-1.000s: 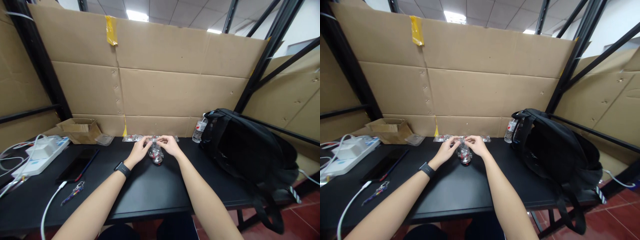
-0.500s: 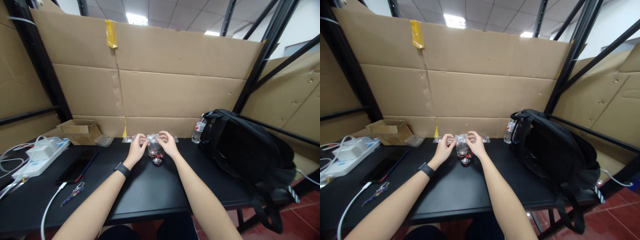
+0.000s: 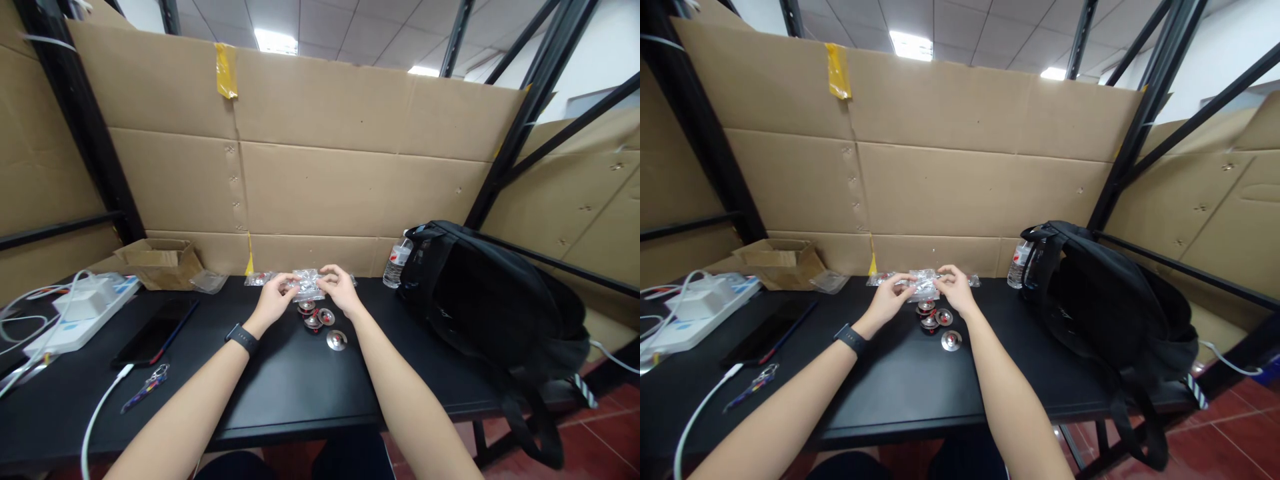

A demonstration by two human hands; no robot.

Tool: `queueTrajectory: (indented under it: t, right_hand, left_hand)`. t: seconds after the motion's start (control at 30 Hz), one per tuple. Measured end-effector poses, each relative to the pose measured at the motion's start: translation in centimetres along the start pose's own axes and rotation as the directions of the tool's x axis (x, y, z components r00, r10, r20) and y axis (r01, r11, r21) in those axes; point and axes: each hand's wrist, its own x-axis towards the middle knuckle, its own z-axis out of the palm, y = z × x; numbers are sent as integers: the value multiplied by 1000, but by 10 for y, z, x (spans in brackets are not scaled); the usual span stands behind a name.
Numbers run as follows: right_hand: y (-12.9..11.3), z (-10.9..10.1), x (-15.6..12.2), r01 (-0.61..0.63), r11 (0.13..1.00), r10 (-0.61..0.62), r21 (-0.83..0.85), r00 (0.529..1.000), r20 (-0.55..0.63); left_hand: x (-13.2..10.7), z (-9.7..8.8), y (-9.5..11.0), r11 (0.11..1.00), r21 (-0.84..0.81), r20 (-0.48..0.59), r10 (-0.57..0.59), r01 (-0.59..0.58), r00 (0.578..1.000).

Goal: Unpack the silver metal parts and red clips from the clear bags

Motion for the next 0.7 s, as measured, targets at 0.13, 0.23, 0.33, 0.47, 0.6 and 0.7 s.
queueTrajectory:
  t: [0.13, 0.23, 0.33, 0.47, 0.6, 0.7]
  right_hand:
    - [-1, 0, -1, -7, 1000, 8, -26, 999, 52]
    - [-2, -1, -2, -24, 999, 27, -38, 996, 82]
    - [-3, -2, -3, -21, 998, 26, -58, 997, 77]
    - [-2, -2, -2, -32, 996, 37, -78, 997, 69]
    - [0, -2, 1, -16, 998, 14, -60, 999, -43]
    - [2, -4, 3, -13, 998, 12, -56, 1000, -25]
  left_hand:
    - [1, -4, 0, 999, 5, 32, 37, -37, 999]
    - [1, -6, 0, 999, 7, 32, 32, -33, 999]
    - [1, -5, -1, 1000, 12, 28, 20, -21, 999]
    - [-1, -3, -2, 1000, 7, 22, 21, -21, 1000]
    - [-1, -4, -1, 997, 22, 23, 74, -74, 997]
    - [0, -4, 1, 996, 25, 23, 91, -91, 996]
